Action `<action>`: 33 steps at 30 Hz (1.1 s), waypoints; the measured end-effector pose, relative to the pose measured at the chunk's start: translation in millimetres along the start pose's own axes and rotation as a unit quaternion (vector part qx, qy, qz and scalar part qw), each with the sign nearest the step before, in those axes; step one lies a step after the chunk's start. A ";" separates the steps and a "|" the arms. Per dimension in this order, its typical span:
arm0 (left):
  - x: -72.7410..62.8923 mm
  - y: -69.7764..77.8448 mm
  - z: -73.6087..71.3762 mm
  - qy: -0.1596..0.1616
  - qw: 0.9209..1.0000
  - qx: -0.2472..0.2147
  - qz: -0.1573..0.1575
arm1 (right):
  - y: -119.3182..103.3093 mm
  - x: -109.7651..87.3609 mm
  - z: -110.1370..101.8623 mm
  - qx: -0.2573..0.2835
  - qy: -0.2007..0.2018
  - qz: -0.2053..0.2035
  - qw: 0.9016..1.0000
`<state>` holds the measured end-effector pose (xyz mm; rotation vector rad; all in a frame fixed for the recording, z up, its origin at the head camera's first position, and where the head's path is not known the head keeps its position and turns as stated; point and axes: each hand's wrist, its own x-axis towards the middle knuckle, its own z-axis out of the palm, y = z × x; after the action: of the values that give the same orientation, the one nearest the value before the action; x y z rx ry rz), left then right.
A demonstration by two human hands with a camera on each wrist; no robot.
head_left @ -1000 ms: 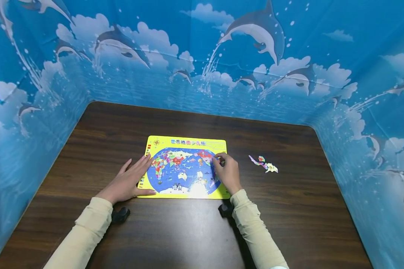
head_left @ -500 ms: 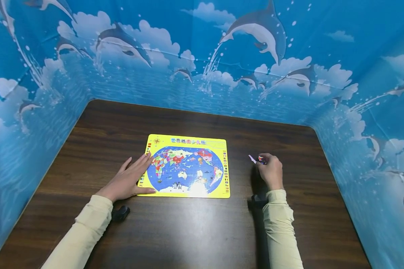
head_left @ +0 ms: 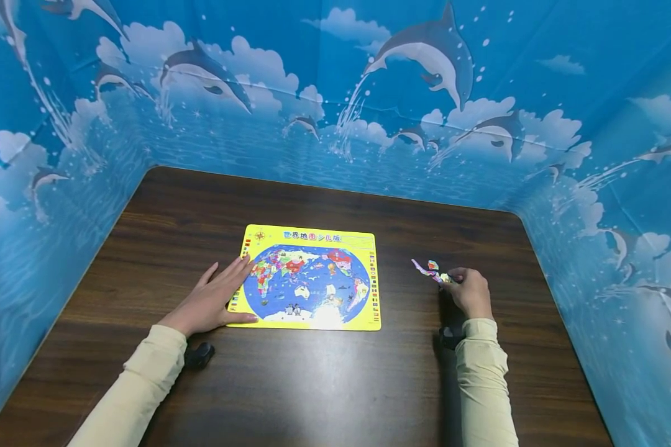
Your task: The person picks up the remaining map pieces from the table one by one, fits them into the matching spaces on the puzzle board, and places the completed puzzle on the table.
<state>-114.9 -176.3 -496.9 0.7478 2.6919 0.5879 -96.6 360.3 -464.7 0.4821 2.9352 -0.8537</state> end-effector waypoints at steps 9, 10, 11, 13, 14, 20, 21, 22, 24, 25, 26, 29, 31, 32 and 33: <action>0.3 -1.0 1.0 0.002 1.000 0.000 0.000 | 2.1 -2.0 4.7 0.031 0.011 0.017 0.999; 0.3 -1.3 1.2 0.001 1.000 0.000 0.000 | 2.5 -2.1 5.4 0.033 0.014 0.019 0.999; 0.3 -1.6 1.4 0.001 1.000 0.000 0.000 | 2.8 -2.4 6.1 0.035 0.019 0.020 0.999; 0.3 -1.9 1.8 0.002 1.000 -0.001 0.001 | 2.9 -3.1 7.7 0.039 0.027 0.021 0.999; 0.2 -1.9 2.0 0.003 1.000 -0.001 0.002 | 3.1 -3.2 8.5 0.039 0.030 0.021 0.999; -0.2 -1.6 2.3 0.004 1.000 -0.004 0.005 | 4.0 -4.1 11.2 0.038 0.042 0.021 0.998; -0.2 -1.5 2.2 0.004 1.000 -0.005 0.005 | 3.9 -4.7 11.2 0.039 0.043 0.023 0.998; -0.3 -1.5 2.1 0.004 1.000 -0.005 0.006 | 3.5 -5.3 10.9 0.041 0.043 0.024 0.998; -0.3 -1.3 1.8 0.004 1.000 -0.007 0.007 | 2.5 -6.5 10.5 0.043 0.046 0.025 0.998; -0.3 -1.3 1.7 0.004 1.000 -0.008 0.007 | 2.1 -7.0 10.1 0.044 0.048 0.024 0.998; -0.2 -1.3 1.6 0.004 1.000 -0.008 0.007 | 1.8 -7.3 9.8 0.045 0.051 0.023 0.997; 0.2 -1.2 1.2 0.005 1.000 -0.009 0.006 | 1.0 -8.0 9.0 0.047 0.062 0.017 0.997; 0.3 -1.3 1.0 0.005 1.000 -0.009 0.006 | 0.5 -8.7 8.3 0.046 0.069 0.017 0.996; 0.3 -1.1 0.9 0.005 1.000 -0.010 0.006 | 0.3 -9.1 7.9 0.048 0.071 0.018 0.996; 0.3 -1.0 0.8 0.004 1.000 -0.011 0.005 | -0.3 -9.9 7.5 0.050 0.073 0.019 0.996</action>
<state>-115.2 -176.7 -498.1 0.7560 2.6864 0.6236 -87.6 353.3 -469.6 0.6310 3.0140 -1.0048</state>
